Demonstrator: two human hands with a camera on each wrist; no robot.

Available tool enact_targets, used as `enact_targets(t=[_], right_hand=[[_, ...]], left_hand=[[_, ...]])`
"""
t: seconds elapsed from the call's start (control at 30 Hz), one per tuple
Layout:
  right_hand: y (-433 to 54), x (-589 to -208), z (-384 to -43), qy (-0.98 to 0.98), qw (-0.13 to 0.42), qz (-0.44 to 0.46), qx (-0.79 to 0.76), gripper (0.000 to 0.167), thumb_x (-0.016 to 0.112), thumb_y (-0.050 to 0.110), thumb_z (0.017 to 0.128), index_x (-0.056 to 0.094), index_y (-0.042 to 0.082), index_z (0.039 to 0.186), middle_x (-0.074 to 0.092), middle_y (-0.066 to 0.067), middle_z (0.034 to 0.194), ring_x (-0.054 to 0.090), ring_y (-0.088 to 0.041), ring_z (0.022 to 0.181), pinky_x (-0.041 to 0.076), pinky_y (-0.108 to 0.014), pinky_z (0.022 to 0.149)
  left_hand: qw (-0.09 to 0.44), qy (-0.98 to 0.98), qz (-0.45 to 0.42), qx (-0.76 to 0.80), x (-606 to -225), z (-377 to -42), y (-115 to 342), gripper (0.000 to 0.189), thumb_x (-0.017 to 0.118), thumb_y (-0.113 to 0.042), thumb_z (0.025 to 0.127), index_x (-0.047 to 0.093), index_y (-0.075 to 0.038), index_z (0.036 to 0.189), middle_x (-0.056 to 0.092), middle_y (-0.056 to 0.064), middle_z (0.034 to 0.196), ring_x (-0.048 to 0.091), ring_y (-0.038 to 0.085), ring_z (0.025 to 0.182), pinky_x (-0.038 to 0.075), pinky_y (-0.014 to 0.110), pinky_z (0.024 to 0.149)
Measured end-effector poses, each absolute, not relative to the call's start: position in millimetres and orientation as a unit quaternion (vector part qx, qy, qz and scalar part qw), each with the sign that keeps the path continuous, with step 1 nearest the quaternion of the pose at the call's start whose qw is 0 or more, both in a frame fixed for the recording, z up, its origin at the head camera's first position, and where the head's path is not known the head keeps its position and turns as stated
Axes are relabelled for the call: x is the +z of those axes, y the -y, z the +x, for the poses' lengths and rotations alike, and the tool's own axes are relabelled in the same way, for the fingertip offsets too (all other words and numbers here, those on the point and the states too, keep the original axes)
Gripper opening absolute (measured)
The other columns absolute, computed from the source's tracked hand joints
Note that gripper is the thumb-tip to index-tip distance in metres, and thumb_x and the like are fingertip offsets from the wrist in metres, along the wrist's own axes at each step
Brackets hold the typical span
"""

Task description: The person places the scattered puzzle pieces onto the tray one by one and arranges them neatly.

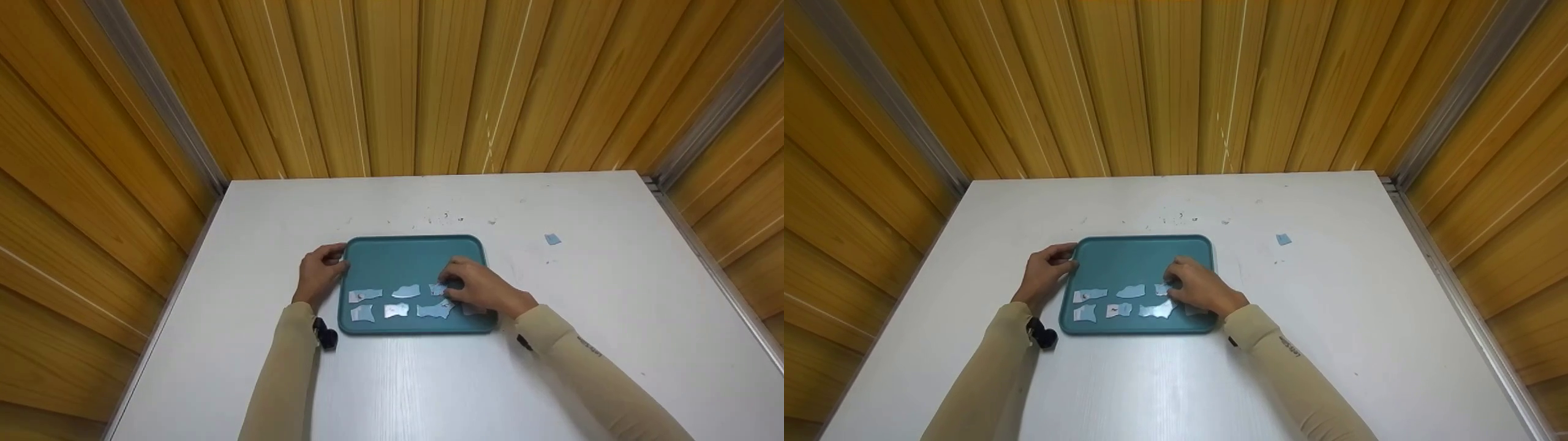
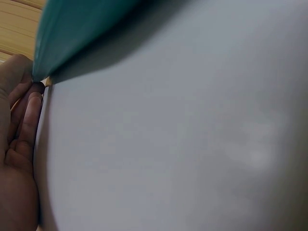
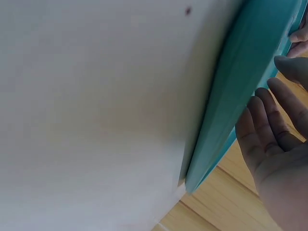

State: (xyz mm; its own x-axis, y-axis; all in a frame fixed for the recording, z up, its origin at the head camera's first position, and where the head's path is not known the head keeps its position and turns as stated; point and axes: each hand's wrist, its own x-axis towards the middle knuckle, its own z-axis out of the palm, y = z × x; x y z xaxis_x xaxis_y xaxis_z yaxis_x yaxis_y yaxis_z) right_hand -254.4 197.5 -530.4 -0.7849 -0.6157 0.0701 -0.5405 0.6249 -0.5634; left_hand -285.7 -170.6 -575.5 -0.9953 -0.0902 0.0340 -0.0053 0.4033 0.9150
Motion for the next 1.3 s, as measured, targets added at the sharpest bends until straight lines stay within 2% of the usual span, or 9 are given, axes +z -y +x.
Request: enact_targets(t=[0.3, 0.67, 0.97, 1.3], right_hand=[[-226, -518, -261, -0.916, 0.056, -0.267, -0.294, 0.030, 0.079, 0.005, 0.093, 0.073, -0.001, 0.121, 0.064, -0.009, 0.115, 0.068, -0.028, 0.110, 0.056, -0.045, 0.099], [-267, -512, -272, -0.924, 0.034, -0.205, -0.320, 0.030, 0.077, 0.002, 0.095, 0.073, -0.003, 0.124, 0.065, -0.016, 0.120, 0.064, -0.037, 0.117, 0.053, -0.054, 0.103], [-299, -516, -283, -0.931, 0.005, -0.181, -0.318, 0.028, 0.073, 0.004, 0.098, 0.071, -0.005, 0.124, 0.063, -0.021, 0.121, 0.061, -0.043, 0.117, 0.051, -0.059, 0.100], [-328, -517, -288, -0.938, -0.008, -0.139, -0.317, 0.034, 0.072, 0.001, 0.098, 0.066, -0.009, 0.130, 0.059, -0.026, 0.128, 0.057, -0.046, 0.123, 0.048, -0.059, 0.103]], left_hand=[[0.032, 0.837, 0.034, -0.545, -576, -287, 171, 0.042, 0.077, -0.006, 0.092, 0.074, -0.010, 0.134, 0.073, 0.006, 0.123, 0.065, 0.023, 0.111, 0.052, 0.039, 0.100], [0.036, 0.835, 0.031, -0.548, -577, -286, 171, 0.041, 0.078, -0.006, 0.091, 0.075, -0.010, 0.132, 0.073, 0.006, 0.120, 0.065, 0.023, 0.109, 0.052, 0.040, 0.099], [0.039, 0.834, 0.034, -0.549, -577, -285, 172, 0.039, 0.078, -0.006, 0.091, 0.076, -0.012, 0.130, 0.073, 0.004, 0.117, 0.064, 0.022, 0.108, 0.051, 0.039, 0.097], [0.034, 0.831, 0.034, -0.554, -576, -285, 172, 0.041, 0.078, -0.006, 0.091, 0.075, -0.012, 0.131, 0.073, 0.005, 0.117, 0.063, 0.023, 0.108, 0.051, 0.039, 0.098]])
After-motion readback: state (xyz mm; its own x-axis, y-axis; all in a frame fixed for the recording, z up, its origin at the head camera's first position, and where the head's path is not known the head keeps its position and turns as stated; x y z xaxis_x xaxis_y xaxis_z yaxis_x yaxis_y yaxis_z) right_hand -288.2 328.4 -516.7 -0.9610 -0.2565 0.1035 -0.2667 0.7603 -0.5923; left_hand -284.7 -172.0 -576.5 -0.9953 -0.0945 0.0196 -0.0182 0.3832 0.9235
